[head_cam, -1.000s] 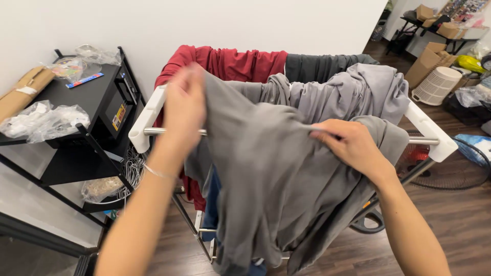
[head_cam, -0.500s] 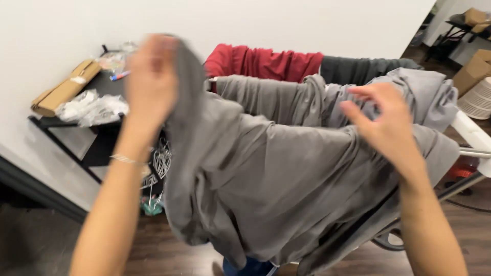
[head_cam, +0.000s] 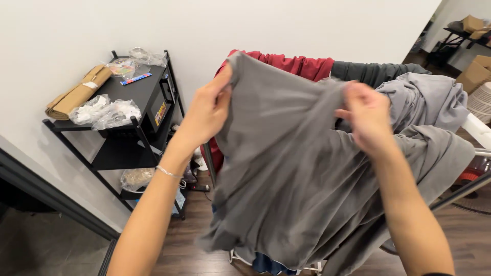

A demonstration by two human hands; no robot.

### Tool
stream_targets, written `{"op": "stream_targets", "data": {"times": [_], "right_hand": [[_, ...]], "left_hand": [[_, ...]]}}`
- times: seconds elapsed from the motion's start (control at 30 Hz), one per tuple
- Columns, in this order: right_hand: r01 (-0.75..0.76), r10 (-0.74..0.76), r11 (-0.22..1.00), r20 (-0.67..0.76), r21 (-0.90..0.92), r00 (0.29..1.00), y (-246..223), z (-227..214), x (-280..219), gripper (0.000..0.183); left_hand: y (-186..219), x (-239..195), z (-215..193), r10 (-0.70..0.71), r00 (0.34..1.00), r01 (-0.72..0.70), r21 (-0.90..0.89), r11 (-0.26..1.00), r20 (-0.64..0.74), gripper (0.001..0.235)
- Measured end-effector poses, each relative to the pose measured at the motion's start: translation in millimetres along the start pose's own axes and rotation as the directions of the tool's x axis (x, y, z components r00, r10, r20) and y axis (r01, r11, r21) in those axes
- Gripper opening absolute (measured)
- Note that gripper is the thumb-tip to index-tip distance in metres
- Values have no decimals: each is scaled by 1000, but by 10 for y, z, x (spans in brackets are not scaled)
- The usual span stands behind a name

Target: Hanging various items of clothing on a drying rack.

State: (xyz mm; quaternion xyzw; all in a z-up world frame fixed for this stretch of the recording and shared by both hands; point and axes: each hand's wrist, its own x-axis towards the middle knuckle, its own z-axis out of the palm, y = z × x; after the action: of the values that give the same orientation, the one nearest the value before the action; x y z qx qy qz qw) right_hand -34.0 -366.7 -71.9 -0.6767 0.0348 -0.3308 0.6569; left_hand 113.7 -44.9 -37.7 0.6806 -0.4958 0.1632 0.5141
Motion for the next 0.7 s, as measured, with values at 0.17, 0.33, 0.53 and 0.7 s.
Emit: {"op": "stream_targets", "data": {"times": [0.17,0.33,0.53,0.7], "right_hand": [[41,-61,986,-118,-161,991,9,-209,-152,32],[221,-435,747,-210,-627,876,167,-547,-268,39],[-109,162,968,-236,224,958,-119,-465,-332,35],[-1,7,1000,-261,24,965,127,-613,-360,35]], "left_hand": [[156,-181,183,-131,977,165,-208,964,169,60],[221,-551,611,-215,932,334,-459,823,292,83],[437,-1136,1229,-279,950,272,-72,960,-138,81],[72,-1420,1421,-432,846,532,-541,651,312,59]]}}
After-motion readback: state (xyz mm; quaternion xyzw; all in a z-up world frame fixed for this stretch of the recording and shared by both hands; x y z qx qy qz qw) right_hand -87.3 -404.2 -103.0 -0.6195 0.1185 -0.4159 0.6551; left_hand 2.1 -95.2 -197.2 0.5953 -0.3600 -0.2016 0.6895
